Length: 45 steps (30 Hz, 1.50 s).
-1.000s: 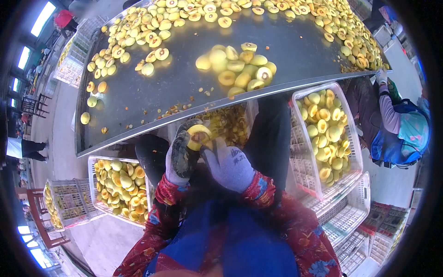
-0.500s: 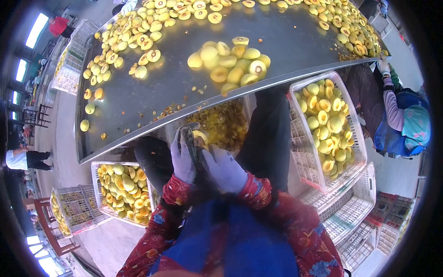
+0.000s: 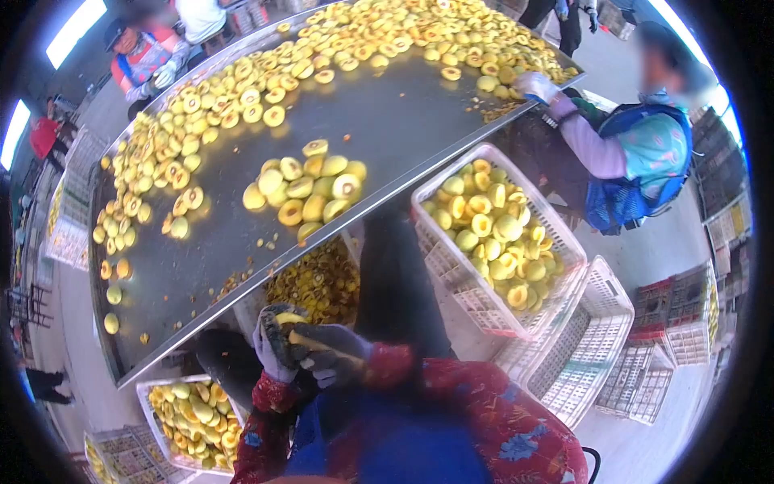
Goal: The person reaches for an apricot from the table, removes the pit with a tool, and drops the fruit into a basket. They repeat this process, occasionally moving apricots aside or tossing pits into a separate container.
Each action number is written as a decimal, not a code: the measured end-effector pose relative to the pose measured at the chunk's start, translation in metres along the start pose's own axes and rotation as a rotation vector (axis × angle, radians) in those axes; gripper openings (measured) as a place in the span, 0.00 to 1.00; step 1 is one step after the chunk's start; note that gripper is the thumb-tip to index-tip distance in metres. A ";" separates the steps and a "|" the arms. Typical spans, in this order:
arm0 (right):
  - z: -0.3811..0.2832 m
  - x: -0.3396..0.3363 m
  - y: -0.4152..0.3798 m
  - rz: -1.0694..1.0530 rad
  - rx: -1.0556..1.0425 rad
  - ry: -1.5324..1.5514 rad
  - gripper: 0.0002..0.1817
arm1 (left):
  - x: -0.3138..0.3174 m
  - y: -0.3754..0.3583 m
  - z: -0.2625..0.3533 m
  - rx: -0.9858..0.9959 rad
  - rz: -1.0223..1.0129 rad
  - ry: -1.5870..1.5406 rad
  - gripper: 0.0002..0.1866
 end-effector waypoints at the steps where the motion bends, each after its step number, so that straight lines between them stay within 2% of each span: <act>1: 0.000 -0.002 0.003 0.004 -0.004 0.018 0.18 | 0.000 0.001 -0.001 0.021 -0.007 -0.046 0.22; 2: 0.001 -0.006 0.007 0.005 -0.005 0.039 0.18 | 0.001 -0.002 -0.005 -0.005 0.106 -0.100 0.22; 3: -0.001 -0.010 0.011 -0.158 -0.002 0.023 0.18 | 0.001 -0.004 -0.010 -0.027 0.218 -0.155 0.21; 6: -0.004 -0.011 0.025 -0.659 0.039 -0.011 0.21 | -0.020 -0.013 -0.026 0.005 0.288 0.029 0.18; 9: -0.016 0.006 0.022 -0.207 -0.163 0.004 0.21 | -0.036 -0.025 0.012 0.048 0.303 0.320 0.14; 11: -0.029 -0.018 0.019 0.133 -0.439 -0.559 0.21 | -0.090 -0.045 0.022 -0.022 0.621 0.483 0.15; 12: -0.033 -0.013 0.006 0.224 -0.534 -0.969 0.21 | -0.109 -0.051 0.045 -0.128 0.522 0.913 0.17; 13: -0.036 -0.021 -0.001 0.258 -0.495 -1.031 0.23 | -0.131 -0.059 0.063 -0.247 0.399 1.339 0.20; 15: -0.042 -0.036 -0.014 0.317 -0.411 -1.156 0.26 | -0.214 -0.085 0.036 -0.275 0.256 1.862 0.23; 16: -0.044 -0.037 -0.016 0.300 -0.471 -1.298 0.27 | -0.189 -0.065 0.065 -0.391 0.329 1.694 0.24; 17: -0.043 -0.042 -0.013 0.271 -0.528 -1.435 0.28 | -0.161 -0.035 0.093 -0.303 0.182 1.421 0.25; 18: -0.041 -0.055 -0.008 0.267 -0.508 -1.256 0.23 | -0.148 -0.011 0.098 -0.209 0.150 1.473 0.25; 19: -0.039 -0.069 -0.004 0.266 -0.494 -1.076 0.20 | -0.143 0.010 0.089 0.008 0.118 1.605 0.24; 20: -0.049 -0.064 -0.003 0.179 -0.276 -0.693 0.17 | -0.105 0.045 0.103 0.033 0.081 1.471 0.24; 21: -0.059 -0.057 -0.001 0.103 -0.067 -0.312 0.15 | -0.095 0.076 0.091 0.184 -0.064 1.531 0.24; 22: -0.058 -0.033 -0.004 0.219 -0.062 -0.363 0.10 | -0.083 0.110 0.077 0.289 -0.135 1.532 0.24; 23: -0.057 -0.026 -0.006 0.314 -0.093 -0.397 0.11 | -0.039 0.137 0.093 0.146 -0.087 1.432 0.24; 24: -0.057 -0.023 -0.007 0.409 -0.129 -0.428 0.13 | -0.019 0.168 0.088 0.067 -0.135 1.417 0.24; 25: -0.057 -0.021 -0.011 0.506 -0.170 -0.455 0.14 | -0.013 0.201 0.065 0.061 -0.159 1.448 0.28; 26: -0.056 -0.018 -0.015 0.507 -0.163 -0.387 0.17 | -0.003 0.233 0.048 0.072 -0.192 1.488 0.29; 30: -0.063 -0.025 -0.027 0.630 -0.347 -0.785 0.20 | 0.018 0.285 0.010 0.128 -0.327 1.628 0.34; 33: -0.064 -0.023 -0.036 0.735 -0.426 -1.036 0.21 | 0.012 0.281 0.012 0.080 -0.484 1.528 0.36; 35: -0.065 -0.006 -0.034 0.687 -0.369 -1.049 0.22 | -0.008 0.260 0.018 -0.116 -0.388 1.357 0.34; 36: -0.062 0.017 -0.032 0.754 -0.351 -1.026 0.23 | -0.017 0.250 0.023 -0.200 -0.334 1.265 0.33; 39: -0.062 0.006 -0.028 0.751 -0.498 -1.129 0.20 | -0.050 0.208 0.036 -0.651 -0.177 -0.108 0.28; 41: -0.063 0.011 -0.027 0.794 -0.603 -1.426 0.15 | -0.061 0.167 0.052 -0.108 -0.354 0.518 0.25; 43: -0.060 0.022 -0.023 0.770 -0.699 -1.837 0.13 | -0.070 0.127 0.051 -0.030 -0.370 0.366 0.23; 44: -0.056 0.031 -0.023 0.716 -0.743 -2.097 0.12 | -0.070 0.111 0.042 -0.225 -0.293 -0.090 0.23; 45: -0.050 0.041 -0.019 0.711 -0.819 -2.165 0.13 | -0.068 0.098 0.035 -0.410 -0.204 -0.545 0.24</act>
Point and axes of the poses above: each hand's wrist, its own y-axis towards the middle knuckle, its own x-axis out of the palm, z = x × y, the point moved 2 cm from there along y, towards the middle knuckle, and after that the axes turned 5 degrees about -y, right-handed, at the moved point
